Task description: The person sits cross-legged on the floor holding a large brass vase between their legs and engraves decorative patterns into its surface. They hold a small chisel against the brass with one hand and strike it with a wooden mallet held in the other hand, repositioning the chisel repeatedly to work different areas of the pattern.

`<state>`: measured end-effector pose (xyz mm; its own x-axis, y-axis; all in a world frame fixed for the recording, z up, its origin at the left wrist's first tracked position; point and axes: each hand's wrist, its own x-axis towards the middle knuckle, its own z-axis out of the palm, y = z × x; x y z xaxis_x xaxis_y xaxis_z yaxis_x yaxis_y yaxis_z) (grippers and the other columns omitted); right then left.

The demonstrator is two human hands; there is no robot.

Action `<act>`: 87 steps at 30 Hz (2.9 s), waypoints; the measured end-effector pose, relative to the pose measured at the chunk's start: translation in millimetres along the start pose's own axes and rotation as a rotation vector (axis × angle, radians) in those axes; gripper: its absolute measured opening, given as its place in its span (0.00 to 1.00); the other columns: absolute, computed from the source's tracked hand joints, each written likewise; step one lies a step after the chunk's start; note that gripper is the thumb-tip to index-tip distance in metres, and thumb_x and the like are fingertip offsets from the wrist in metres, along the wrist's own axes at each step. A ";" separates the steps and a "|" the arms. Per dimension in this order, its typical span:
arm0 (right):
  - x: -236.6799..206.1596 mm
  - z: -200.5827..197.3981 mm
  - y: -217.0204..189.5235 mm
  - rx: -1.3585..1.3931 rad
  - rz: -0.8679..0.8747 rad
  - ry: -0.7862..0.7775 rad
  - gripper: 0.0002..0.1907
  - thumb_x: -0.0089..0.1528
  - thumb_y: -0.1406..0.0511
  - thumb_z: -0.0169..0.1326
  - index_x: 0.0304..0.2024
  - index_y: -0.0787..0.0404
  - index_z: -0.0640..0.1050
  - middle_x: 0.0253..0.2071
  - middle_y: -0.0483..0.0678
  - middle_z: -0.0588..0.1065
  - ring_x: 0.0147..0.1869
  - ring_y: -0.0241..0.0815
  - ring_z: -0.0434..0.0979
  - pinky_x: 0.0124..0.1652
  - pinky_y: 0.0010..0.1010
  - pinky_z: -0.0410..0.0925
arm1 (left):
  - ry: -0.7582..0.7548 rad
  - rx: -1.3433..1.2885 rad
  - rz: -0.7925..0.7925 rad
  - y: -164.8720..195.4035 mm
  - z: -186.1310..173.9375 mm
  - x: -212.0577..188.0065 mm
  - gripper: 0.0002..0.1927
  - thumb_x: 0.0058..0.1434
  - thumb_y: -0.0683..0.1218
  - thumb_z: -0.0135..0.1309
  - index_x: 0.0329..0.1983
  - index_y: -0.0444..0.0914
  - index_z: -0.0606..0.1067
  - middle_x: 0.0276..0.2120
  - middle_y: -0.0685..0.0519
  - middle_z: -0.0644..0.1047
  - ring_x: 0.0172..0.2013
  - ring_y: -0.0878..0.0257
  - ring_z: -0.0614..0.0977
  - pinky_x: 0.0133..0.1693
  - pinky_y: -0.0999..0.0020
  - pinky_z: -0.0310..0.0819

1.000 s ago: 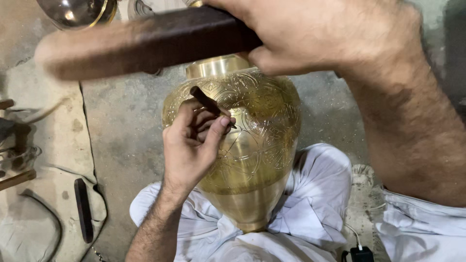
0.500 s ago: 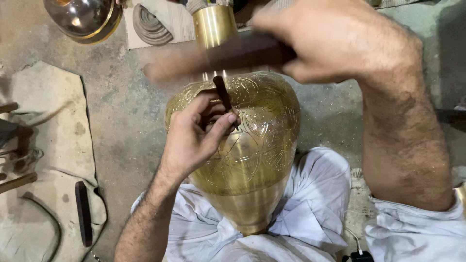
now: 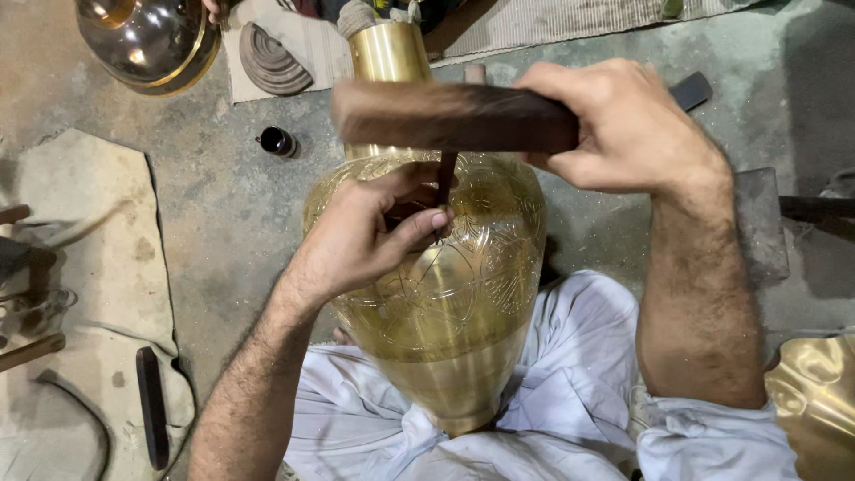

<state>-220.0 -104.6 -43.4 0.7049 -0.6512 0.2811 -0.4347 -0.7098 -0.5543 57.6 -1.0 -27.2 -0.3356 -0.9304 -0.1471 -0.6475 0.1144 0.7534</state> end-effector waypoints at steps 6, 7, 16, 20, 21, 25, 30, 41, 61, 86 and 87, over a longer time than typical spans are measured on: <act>-15.5 6.4 5.9 -0.212 0.003 0.069 0.19 0.57 0.68 0.64 0.51 0.59 0.79 0.33 0.47 0.80 0.34 0.42 0.81 0.33 0.37 0.71 | -0.031 -0.007 0.025 -1.0 -1.8 0.3 0.21 0.65 0.51 0.60 0.59 0.40 0.76 0.46 0.48 0.85 0.46 0.59 0.89 0.51 0.59 0.85; -16.9 6.1 8.8 -0.075 0.063 0.089 0.17 0.59 0.67 0.65 0.50 0.58 0.78 0.31 0.47 0.78 0.32 0.42 0.79 0.31 0.36 0.71 | -0.050 0.003 0.009 -0.5 -2.8 1.4 0.19 0.66 0.52 0.60 0.57 0.41 0.78 0.45 0.49 0.86 0.46 0.60 0.89 0.51 0.59 0.85; -23.9 10.4 10.7 0.132 0.242 0.070 0.17 0.60 0.65 0.65 0.49 0.58 0.76 0.30 0.46 0.77 0.29 0.38 0.79 0.28 0.31 0.73 | -0.074 -0.053 0.078 1.4 -6.8 10.9 0.24 0.64 0.50 0.59 0.62 0.39 0.73 0.49 0.48 0.84 0.51 0.59 0.86 0.54 0.59 0.81; -28.4 13.1 6.5 0.089 0.244 0.087 0.19 0.57 0.66 0.66 0.49 0.59 0.77 0.31 0.45 0.78 0.31 0.37 0.79 0.31 0.31 0.72 | -0.144 -0.056 0.075 0.3 -9.1 17.0 0.23 0.64 0.50 0.59 0.62 0.40 0.74 0.49 0.49 0.85 0.51 0.59 0.86 0.56 0.59 0.81; -31.3 11.6 6.2 0.028 0.176 0.106 0.20 0.56 0.67 0.66 0.50 0.59 0.78 0.32 0.44 0.79 0.33 0.36 0.80 0.33 0.30 0.72 | -0.152 -0.058 0.090 0.3 -9.6 18.3 0.23 0.65 0.50 0.59 0.62 0.40 0.73 0.49 0.48 0.84 0.51 0.59 0.87 0.56 0.59 0.81; -37.7 19.3 2.2 0.291 0.305 0.195 0.19 0.59 0.66 0.66 0.51 0.60 0.76 0.32 0.45 0.76 0.34 0.36 0.77 0.33 0.29 0.72 | -0.192 -0.062 0.087 1.3 -10.8 20.0 0.25 0.65 0.51 0.58 0.64 0.39 0.72 0.48 0.48 0.84 0.51 0.59 0.87 0.55 0.59 0.81; -49.0 26.7 -0.1 0.579 0.339 0.370 0.16 0.63 0.68 0.67 0.50 0.60 0.75 0.35 0.42 0.73 0.36 0.33 0.74 0.36 0.28 0.71 | -0.255 -0.021 0.035 2.5 -11.2 23.0 0.26 0.65 0.51 0.57 0.65 0.41 0.71 0.49 0.49 0.84 0.50 0.58 0.87 0.56 0.58 0.79; -55.0 31.6 -11.3 0.260 0.368 0.268 0.23 0.56 0.67 0.64 0.53 0.63 0.77 0.35 0.42 0.78 0.32 0.30 0.73 0.33 0.26 0.68 | -0.260 -0.074 0.118 5.1 -15.0 22.8 0.23 0.65 0.49 0.59 0.63 0.40 0.73 0.46 0.49 0.86 0.47 0.60 0.88 0.52 0.63 0.82; -57.9 29.4 -5.2 0.222 0.418 0.239 0.19 0.56 0.70 0.69 0.49 0.61 0.79 0.39 0.42 0.78 0.43 0.34 0.78 0.42 0.29 0.72 | -0.200 -0.065 0.344 -4.4 -15.9 17.9 0.27 0.68 0.49 0.56 0.69 0.40 0.68 0.51 0.48 0.83 0.45 0.60 0.87 0.50 0.61 0.81; -66.4 43.7 2.8 0.322 0.378 0.257 0.18 0.57 0.70 0.67 0.48 0.62 0.77 0.34 0.39 0.77 0.37 0.30 0.78 0.36 0.27 0.71 | -0.324 -0.056 0.159 -0.6 -18.3 24.0 0.24 0.66 0.48 0.57 0.65 0.42 0.72 0.35 0.53 0.86 0.36 0.65 0.89 0.43 0.66 0.84; -68.5 42.6 4.5 0.125 0.357 0.153 0.18 0.55 0.71 0.66 0.47 0.62 0.79 0.31 0.40 0.77 0.33 0.31 0.79 0.32 0.29 0.71 | -0.340 -0.064 0.144 -1.1 -17.1 24.9 0.23 0.67 0.48 0.57 0.64 0.42 0.72 0.36 0.54 0.86 0.37 0.66 0.89 0.44 0.66 0.85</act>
<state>-246.4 -51.7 -98.6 0.4258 -0.8902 0.1620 -0.5591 -0.3997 -0.7264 61.7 -30.2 -20.8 -0.6352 -0.7364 -0.2328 -0.5367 0.2041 0.8187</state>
